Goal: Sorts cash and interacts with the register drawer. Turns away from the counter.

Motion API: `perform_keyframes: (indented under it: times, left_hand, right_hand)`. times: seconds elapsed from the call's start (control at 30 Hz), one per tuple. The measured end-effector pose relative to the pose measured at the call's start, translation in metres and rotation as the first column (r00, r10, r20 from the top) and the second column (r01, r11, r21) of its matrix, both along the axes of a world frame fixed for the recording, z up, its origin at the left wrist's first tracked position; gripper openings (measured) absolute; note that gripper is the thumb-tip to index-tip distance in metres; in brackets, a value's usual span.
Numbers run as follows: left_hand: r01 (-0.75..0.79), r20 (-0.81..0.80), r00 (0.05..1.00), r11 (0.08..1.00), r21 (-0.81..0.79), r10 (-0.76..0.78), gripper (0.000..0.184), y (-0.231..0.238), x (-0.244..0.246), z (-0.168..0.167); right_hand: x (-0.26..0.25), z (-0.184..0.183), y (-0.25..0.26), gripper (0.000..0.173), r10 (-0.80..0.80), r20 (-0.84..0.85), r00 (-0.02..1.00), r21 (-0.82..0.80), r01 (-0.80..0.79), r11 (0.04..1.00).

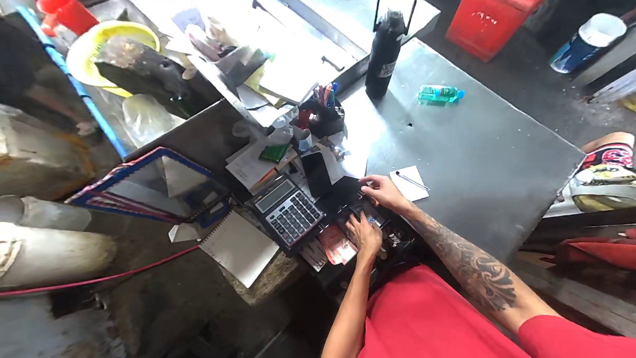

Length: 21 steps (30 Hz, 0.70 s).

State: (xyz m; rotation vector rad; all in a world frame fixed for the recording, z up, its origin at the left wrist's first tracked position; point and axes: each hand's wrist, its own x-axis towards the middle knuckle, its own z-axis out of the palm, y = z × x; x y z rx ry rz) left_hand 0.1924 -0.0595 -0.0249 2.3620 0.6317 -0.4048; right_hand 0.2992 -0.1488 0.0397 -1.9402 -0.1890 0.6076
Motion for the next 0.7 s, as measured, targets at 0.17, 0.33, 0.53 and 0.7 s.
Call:
perform_keyframes:
  times: [0.17,0.33,0.53,0.7]
  left_hand:
    - [-0.051,0.129,0.990,0.997,-0.051,0.057,0.054,-0.009,-0.005,-0.009]
    - [-0.156,0.215,0.953,0.953,-0.260,0.214,0.042,0.021,-0.022,0.005]
    - [-0.308,0.314,0.845,0.873,-0.378,0.434,0.035,0.048,-0.085,0.025]
    - [-0.449,0.329,0.769,0.829,-0.334,0.548,0.029,0.068,-0.149,0.023]
  right_hand:
    - [-0.038,-0.037,-0.020,0.024,0.154,0.218,0.964,-0.429,-0.047,0.902]
    - [-0.036,-0.075,0.001,0.034,0.606,0.263,0.751,-0.713,-0.271,0.646]
    - [-0.014,-0.078,0.000,0.012,0.599,0.342,0.724,-0.643,-0.284,0.711]
    - [-0.002,-0.055,-0.017,0.010,0.383,0.487,0.785,-0.432,-0.165,0.887]
